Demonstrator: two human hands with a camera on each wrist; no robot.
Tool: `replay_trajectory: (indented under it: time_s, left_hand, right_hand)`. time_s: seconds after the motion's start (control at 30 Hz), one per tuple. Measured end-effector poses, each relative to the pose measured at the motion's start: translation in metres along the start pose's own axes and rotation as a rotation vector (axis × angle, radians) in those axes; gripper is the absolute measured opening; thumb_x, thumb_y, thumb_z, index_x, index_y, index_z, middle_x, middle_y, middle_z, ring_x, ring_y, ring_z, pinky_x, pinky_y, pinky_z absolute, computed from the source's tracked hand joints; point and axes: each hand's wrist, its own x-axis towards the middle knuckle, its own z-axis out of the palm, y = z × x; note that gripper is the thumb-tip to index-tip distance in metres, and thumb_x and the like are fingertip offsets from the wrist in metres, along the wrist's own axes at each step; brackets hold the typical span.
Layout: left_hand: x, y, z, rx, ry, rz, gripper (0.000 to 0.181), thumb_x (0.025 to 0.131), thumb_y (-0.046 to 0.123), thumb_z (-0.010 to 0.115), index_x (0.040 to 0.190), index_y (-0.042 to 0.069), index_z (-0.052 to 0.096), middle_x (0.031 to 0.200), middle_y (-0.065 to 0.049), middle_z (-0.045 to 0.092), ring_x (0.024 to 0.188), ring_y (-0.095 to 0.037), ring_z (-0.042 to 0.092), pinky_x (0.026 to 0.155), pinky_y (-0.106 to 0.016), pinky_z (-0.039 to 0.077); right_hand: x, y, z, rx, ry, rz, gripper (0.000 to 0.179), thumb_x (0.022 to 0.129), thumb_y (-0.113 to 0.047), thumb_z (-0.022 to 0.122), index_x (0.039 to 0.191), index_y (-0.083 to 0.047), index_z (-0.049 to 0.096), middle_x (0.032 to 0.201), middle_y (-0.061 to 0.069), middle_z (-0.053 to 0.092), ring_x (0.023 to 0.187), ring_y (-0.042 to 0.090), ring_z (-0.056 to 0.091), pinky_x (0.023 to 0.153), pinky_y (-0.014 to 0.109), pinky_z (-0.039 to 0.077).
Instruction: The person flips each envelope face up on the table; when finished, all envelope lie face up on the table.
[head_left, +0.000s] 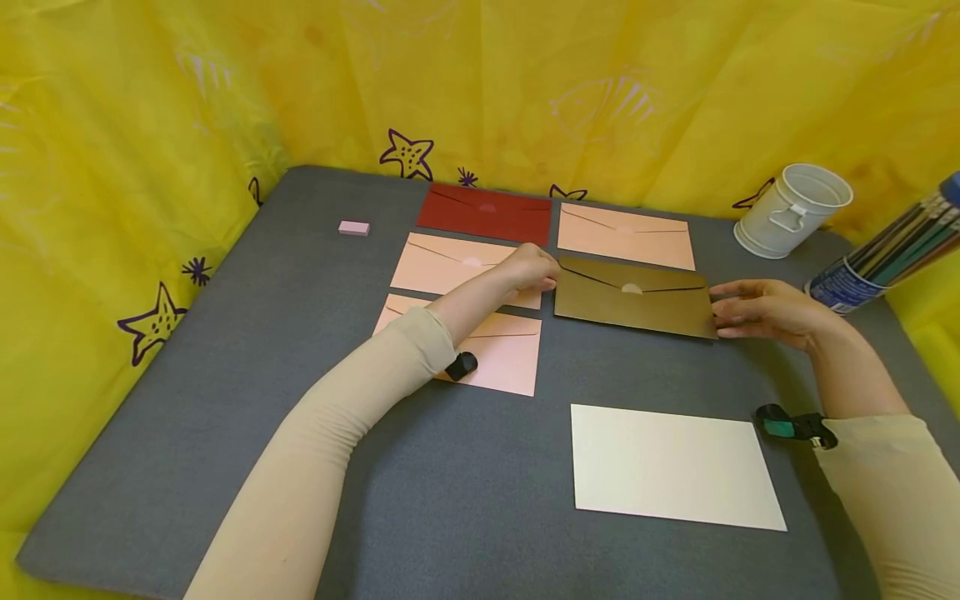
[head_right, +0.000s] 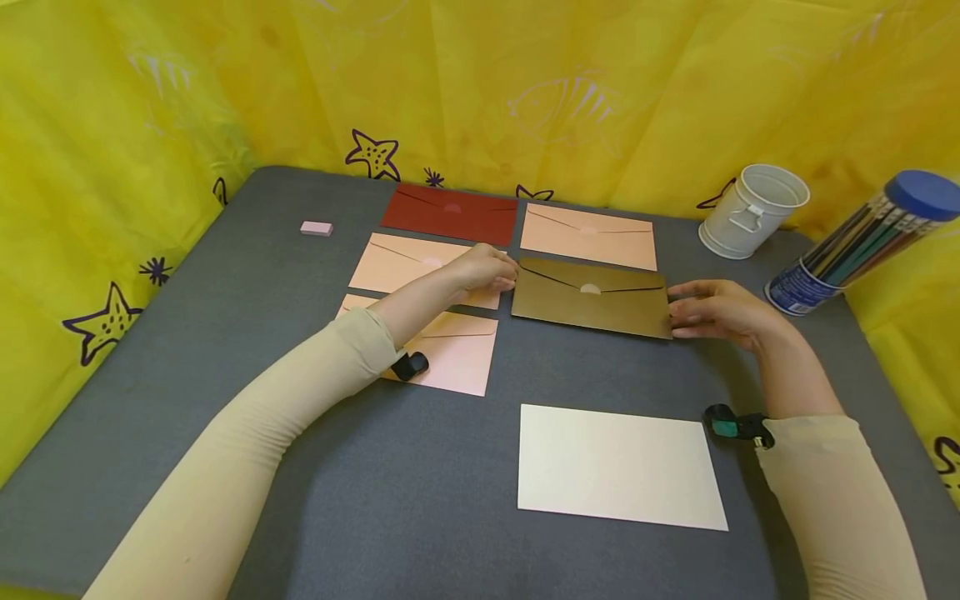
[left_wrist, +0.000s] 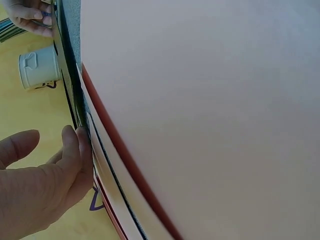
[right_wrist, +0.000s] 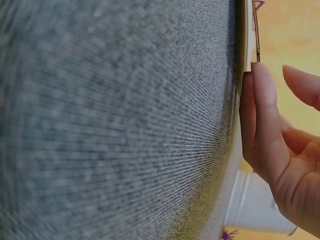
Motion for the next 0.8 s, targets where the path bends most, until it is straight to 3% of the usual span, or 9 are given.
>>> replay_trajectory:
  time_s: [0.1, 0.17, 0.27, 0.33, 0.4, 0.5, 0.63, 0.7, 0.8]
  left_hand:
    - [-0.0005, 0.0001, 0.0006, 0.022, -0.01, 0.011, 0.025, 0.095, 0.004, 0.051, 0.07, 0.002, 0.054, 0.088, -0.007, 0.055, 0.067, -0.012, 0.048, 0.064, -0.017, 0.044]
    - [-0.0007, 0.0004, 0.0008, 0.026, -0.014, 0.01, 0.027, 0.096, 0.004, 0.051, 0.069, 0.004, 0.051, 0.082, -0.005, 0.051, 0.063, -0.011, 0.045, 0.06, -0.016, 0.041]
    - [-0.0012, 0.0009, 0.0009, 0.018, -0.014, 0.005, 0.018, 0.096, 0.005, 0.052, 0.088, -0.005, 0.066, 0.096, -0.008, 0.059, 0.065, -0.01, 0.05, 0.064, -0.016, 0.045]
    - [-0.0013, 0.0012, 0.0008, 0.018, -0.018, 0.0, 0.024, 0.097, 0.007, 0.052, 0.109, -0.009, 0.067, 0.118, -0.011, 0.062, 0.071, -0.01, 0.055, 0.07, -0.017, 0.05]
    - [-0.0014, 0.0016, 0.0009, 0.022, -0.023, -0.003, 0.03, 0.098, 0.007, 0.052, 0.118, -0.01, 0.065, 0.134, -0.016, 0.059, 0.076, -0.011, 0.057, 0.078, -0.02, 0.054]
    - [-0.0011, 0.0019, 0.0014, 0.024, -0.023, -0.006, 0.026, 0.098, 0.007, 0.051, 0.11, -0.01, 0.066, 0.14, -0.018, 0.056, 0.077, -0.012, 0.057, 0.084, -0.024, 0.055]
    - [-0.0008, 0.0023, 0.0031, 0.032, -0.016, -0.004, 0.018, 0.097, 0.007, 0.051, 0.091, -0.006, 0.061, 0.127, -0.018, 0.059, 0.073, -0.012, 0.056, 0.086, -0.026, 0.055]
    - [-0.0012, 0.0027, 0.0039, 0.03, -0.017, -0.002, 0.019, 0.098, 0.008, 0.051, 0.098, -0.008, 0.063, 0.127, -0.017, 0.058, 0.075, -0.013, 0.056, 0.091, -0.028, 0.056]
    - [-0.0021, 0.0032, 0.0049, 0.031, -0.028, -0.002, 0.03, 0.099, 0.008, 0.05, 0.119, -0.01, 0.062, 0.139, -0.019, 0.054, 0.085, -0.015, 0.057, 0.101, -0.033, 0.054]
  right_hand:
    - [0.0002, 0.0009, 0.0005, 0.002, -0.002, -0.003, 0.024, 0.103, -0.009, 0.048, 0.111, -0.031, 0.054, 0.1, -0.013, 0.063, 0.092, 0.004, 0.066, 0.081, 0.023, 0.06]
    - [0.0005, 0.0015, 0.0006, 0.006, -0.002, -0.005, 0.025, 0.103, -0.009, 0.048, 0.108, -0.033, 0.056, 0.1, -0.013, 0.064, 0.092, 0.005, 0.066, 0.081, 0.023, 0.06]
    - [0.0009, 0.0022, 0.0008, 0.01, -0.004, -0.004, 0.026, 0.103, -0.01, 0.047, 0.107, -0.034, 0.058, 0.099, -0.013, 0.065, 0.092, 0.005, 0.067, 0.08, 0.024, 0.06]
    - [0.0011, 0.0025, 0.0007, 0.01, -0.003, -0.003, 0.025, 0.104, -0.011, 0.047, 0.107, -0.033, 0.057, 0.099, -0.013, 0.065, 0.092, 0.005, 0.067, 0.08, 0.024, 0.06]
    - [0.0013, 0.0026, 0.0005, 0.006, -0.002, -0.002, 0.024, 0.104, -0.011, 0.047, 0.108, -0.032, 0.056, 0.099, -0.013, 0.065, 0.092, 0.004, 0.066, 0.081, 0.024, 0.06]
    - [0.0017, 0.0024, 0.0004, -0.005, -0.001, 0.0, 0.021, 0.104, -0.012, 0.047, 0.11, -0.03, 0.054, 0.099, -0.014, 0.065, 0.092, 0.004, 0.066, 0.081, 0.023, 0.06]
    - [0.0016, 0.0019, 0.0005, -0.005, -0.001, 0.003, 0.02, 0.104, -0.013, 0.046, 0.11, -0.03, 0.054, 0.1, -0.015, 0.064, 0.092, 0.003, 0.066, 0.082, 0.023, 0.06]
    - [0.0011, 0.0021, 0.0006, 0.0, -0.001, 0.002, 0.021, 0.104, -0.013, 0.046, 0.108, -0.031, 0.056, 0.1, -0.015, 0.064, 0.092, 0.004, 0.066, 0.082, 0.024, 0.06]
    - [0.0005, 0.0033, -0.0002, 0.01, -0.007, -0.001, 0.024, 0.104, -0.014, 0.047, 0.106, -0.034, 0.058, 0.101, -0.015, 0.064, 0.092, 0.004, 0.066, 0.081, 0.024, 0.06]
